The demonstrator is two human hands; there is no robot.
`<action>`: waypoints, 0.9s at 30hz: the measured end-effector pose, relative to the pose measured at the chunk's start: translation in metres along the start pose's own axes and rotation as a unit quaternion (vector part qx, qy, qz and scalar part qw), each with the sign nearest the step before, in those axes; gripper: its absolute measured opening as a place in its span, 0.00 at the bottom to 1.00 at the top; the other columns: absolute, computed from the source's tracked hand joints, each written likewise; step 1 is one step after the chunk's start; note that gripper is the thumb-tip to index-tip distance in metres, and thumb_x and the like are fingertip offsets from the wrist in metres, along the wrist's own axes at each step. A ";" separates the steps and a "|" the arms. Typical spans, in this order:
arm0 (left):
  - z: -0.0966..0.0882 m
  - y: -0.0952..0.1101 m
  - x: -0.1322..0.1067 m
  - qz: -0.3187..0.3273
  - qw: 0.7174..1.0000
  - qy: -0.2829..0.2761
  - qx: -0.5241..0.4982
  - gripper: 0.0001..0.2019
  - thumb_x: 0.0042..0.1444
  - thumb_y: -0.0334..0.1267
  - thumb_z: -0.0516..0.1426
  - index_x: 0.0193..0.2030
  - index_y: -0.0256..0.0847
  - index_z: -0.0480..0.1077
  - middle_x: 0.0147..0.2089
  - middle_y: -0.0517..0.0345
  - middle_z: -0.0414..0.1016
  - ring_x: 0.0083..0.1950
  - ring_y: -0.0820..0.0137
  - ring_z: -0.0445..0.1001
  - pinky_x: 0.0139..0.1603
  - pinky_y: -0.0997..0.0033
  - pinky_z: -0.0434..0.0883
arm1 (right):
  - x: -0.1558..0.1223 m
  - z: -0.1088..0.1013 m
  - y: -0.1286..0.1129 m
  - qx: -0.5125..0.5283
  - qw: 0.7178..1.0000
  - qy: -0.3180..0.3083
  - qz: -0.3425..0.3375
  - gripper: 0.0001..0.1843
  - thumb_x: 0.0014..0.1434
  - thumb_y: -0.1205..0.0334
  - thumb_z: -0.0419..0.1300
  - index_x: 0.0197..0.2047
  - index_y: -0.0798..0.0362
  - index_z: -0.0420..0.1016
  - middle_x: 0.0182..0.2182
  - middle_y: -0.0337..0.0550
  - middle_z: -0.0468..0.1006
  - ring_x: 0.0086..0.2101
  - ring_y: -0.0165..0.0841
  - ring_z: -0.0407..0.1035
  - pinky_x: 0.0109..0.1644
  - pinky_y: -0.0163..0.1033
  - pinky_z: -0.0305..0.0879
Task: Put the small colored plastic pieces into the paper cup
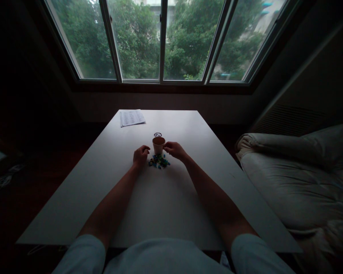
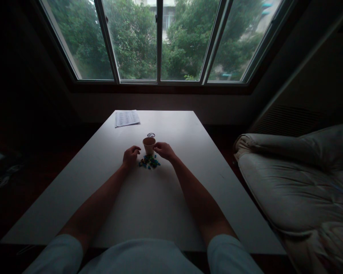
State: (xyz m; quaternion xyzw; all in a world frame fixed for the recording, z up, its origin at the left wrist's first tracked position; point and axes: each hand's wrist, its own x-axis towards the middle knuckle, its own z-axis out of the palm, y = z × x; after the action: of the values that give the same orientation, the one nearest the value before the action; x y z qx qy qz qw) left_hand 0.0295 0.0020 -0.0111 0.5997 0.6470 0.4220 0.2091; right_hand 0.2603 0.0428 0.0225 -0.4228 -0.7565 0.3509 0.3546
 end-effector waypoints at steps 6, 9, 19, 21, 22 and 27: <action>0.001 -0.001 0.000 0.011 1.000 0.000 -0.009 0.15 0.56 0.36 0.51 0.42 0.42 0.77 0.34 0.57 0.80 0.35 0.69 0.75 0.37 0.72 0.67 | -0.006 0.010 0.010 -0.181 0.977 -0.109 0.008 0.07 0.49 0.64 0.66 0.34 0.49 0.82 0.28 0.41 0.80 0.26 0.31 0.68 0.30 0.34 0.55; 0.001 -0.001 0.001 0.010 1.000 0.002 -0.004 0.15 0.56 0.36 0.51 0.42 0.42 0.77 0.34 0.56 0.80 0.36 0.68 0.75 0.38 0.72 0.67 | -0.007 0.015 0.013 -0.199 0.975 -0.095 0.005 0.09 0.48 0.64 0.67 0.36 0.48 0.82 0.28 0.41 0.80 0.27 0.32 0.69 0.30 0.34 0.55; 0.001 0.001 0.000 0.005 1.000 0.003 -0.004 0.15 0.56 0.36 0.51 0.42 0.42 0.77 0.34 0.56 0.80 0.36 0.68 0.75 0.38 0.72 0.67 | -0.006 0.018 0.018 -0.180 0.981 -0.070 -0.003 0.06 0.45 0.66 0.69 0.29 0.48 0.80 0.26 0.40 0.80 0.27 0.32 0.70 0.30 0.34 0.56; 0.001 0.001 0.000 0.007 1.000 0.001 -0.005 0.14 0.56 0.36 0.51 0.42 0.42 0.77 0.34 0.56 0.80 0.36 0.68 0.75 0.38 0.72 0.67 | -0.005 0.015 0.017 -0.174 0.982 -0.069 0.003 0.05 0.45 0.66 0.68 0.28 0.49 0.79 0.26 0.40 0.80 0.26 0.32 0.70 0.29 0.34 0.56; 0.001 0.000 0.000 0.008 1.000 0.001 -0.006 0.14 0.56 0.36 0.51 0.42 0.42 0.77 0.34 0.56 0.80 0.36 0.68 0.75 0.38 0.72 0.67 | -0.005 0.014 0.017 -0.169 0.983 -0.069 0.008 0.04 0.45 0.66 0.68 0.27 0.49 0.79 0.26 0.40 0.80 0.26 0.32 0.70 0.29 0.34 0.57; 0.000 0.000 -0.001 0.013 1.000 0.004 -0.009 0.15 0.56 0.36 0.51 0.42 0.42 0.77 0.34 0.57 0.80 0.35 0.68 0.75 0.38 0.72 0.67 | -0.002 0.005 0.018 -0.042 0.994 -0.090 0.048 0.04 0.47 0.67 0.64 0.30 0.53 0.77 0.24 0.40 0.79 0.24 0.29 0.71 0.27 0.31 0.61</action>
State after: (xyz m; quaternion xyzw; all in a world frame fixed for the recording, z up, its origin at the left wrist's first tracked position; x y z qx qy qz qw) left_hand 0.0300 0.0014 -0.0116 0.6040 0.6363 0.4331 0.2066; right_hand 0.2636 0.0471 0.0043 -0.4395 -0.7788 0.3717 0.2494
